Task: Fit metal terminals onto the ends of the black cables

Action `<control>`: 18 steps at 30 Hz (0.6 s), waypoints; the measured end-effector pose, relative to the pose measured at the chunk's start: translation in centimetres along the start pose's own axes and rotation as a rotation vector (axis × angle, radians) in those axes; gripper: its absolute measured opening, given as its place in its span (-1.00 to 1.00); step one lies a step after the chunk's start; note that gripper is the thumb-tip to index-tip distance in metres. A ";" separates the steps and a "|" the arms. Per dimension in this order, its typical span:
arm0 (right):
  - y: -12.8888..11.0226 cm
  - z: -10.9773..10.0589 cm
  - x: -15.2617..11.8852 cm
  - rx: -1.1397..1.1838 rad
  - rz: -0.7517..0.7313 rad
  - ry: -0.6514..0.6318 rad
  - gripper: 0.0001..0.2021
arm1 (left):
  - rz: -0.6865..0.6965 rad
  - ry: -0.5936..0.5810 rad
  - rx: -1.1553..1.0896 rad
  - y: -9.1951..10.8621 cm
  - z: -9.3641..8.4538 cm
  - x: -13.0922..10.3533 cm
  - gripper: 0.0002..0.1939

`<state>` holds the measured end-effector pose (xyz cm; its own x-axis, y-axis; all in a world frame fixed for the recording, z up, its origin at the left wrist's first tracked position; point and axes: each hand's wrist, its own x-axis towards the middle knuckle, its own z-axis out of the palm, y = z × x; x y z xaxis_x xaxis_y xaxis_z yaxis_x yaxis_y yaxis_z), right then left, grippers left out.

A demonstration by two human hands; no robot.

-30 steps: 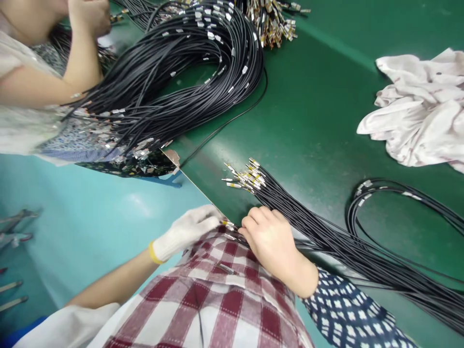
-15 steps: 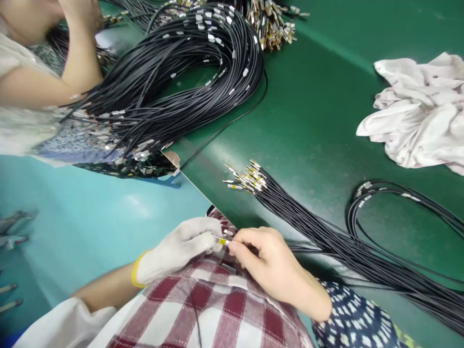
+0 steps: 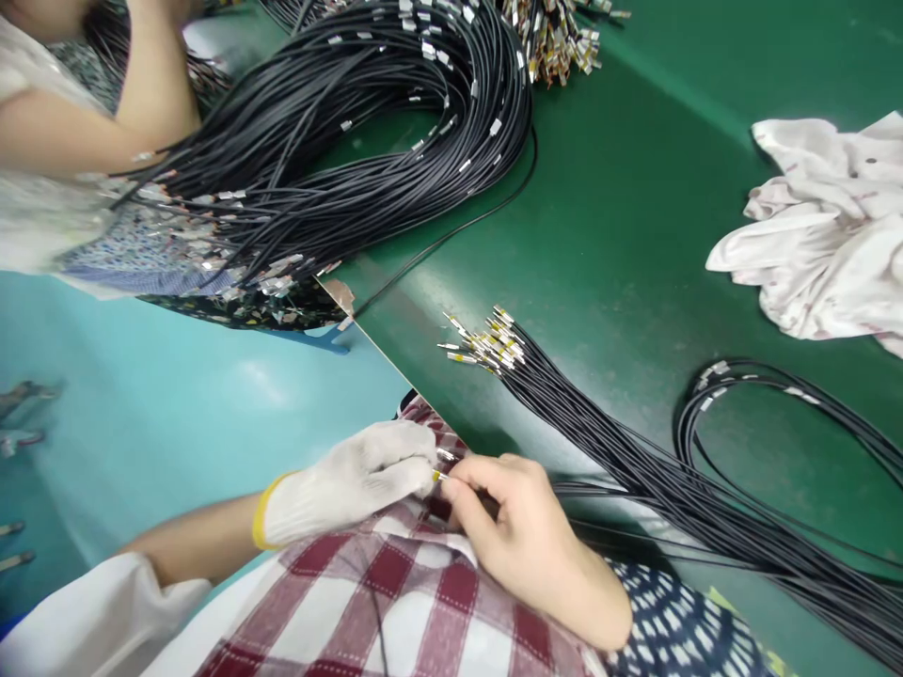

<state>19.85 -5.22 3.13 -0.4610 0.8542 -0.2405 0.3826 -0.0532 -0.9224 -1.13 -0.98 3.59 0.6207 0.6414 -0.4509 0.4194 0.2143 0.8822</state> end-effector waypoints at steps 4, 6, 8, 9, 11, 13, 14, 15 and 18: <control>0.3 0.3 0.1 0.239 0.149 -0.098 -0.67 | -0.098 -0.082 -0.130 -0.6 0.0 0.1 -0.75; 0.3 0.4 0.0 0.249 0.140 -0.102 -0.66 | -0.125 -0.133 -0.272 -0.8 0.1 0.2 -0.75; 0.3 0.4 -0.2 0.267 0.144 -0.103 -0.66 | -0.117 -0.154 -0.383 -0.9 0.3 0.4 -0.73; 0.4 0.4 -0.4 0.276 0.150 -0.103 -0.66 | -0.112 -0.161 -0.416 -0.9 0.4 0.5 -0.72; 0.4 0.4 -0.6 0.290 0.157 -0.100 -0.66 | -0.113 -0.180 -0.446 -0.9 0.5 0.7 -0.71; 0.5 0.5 -0.7 0.288 0.158 -0.100 -0.64 | -0.115 -0.209 -0.443 -0.9 0.5 0.9 -0.72; 0.6 0.6 -0.8 0.282 0.157 -0.102 -0.63 | -0.112 -0.223 -0.432 -0.8 0.4 0.9 -0.73; 0.7 0.7 -0.9 0.274 0.158 -0.104 -0.62 | -0.107 -0.233 -0.418 -0.8 0.4 1.0 -0.73; 1.1 0.9 -1.1 0.241 0.175 -0.115 -0.62 | -0.086 -0.274 -0.332 -0.8 0.1 0.9 -0.74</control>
<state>20.04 -6.74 2.11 -0.4982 0.7576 -0.4216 0.2695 -0.3269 -0.9058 -0.79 -0.64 2.46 0.7645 0.4013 -0.5045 0.2695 0.5120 0.8156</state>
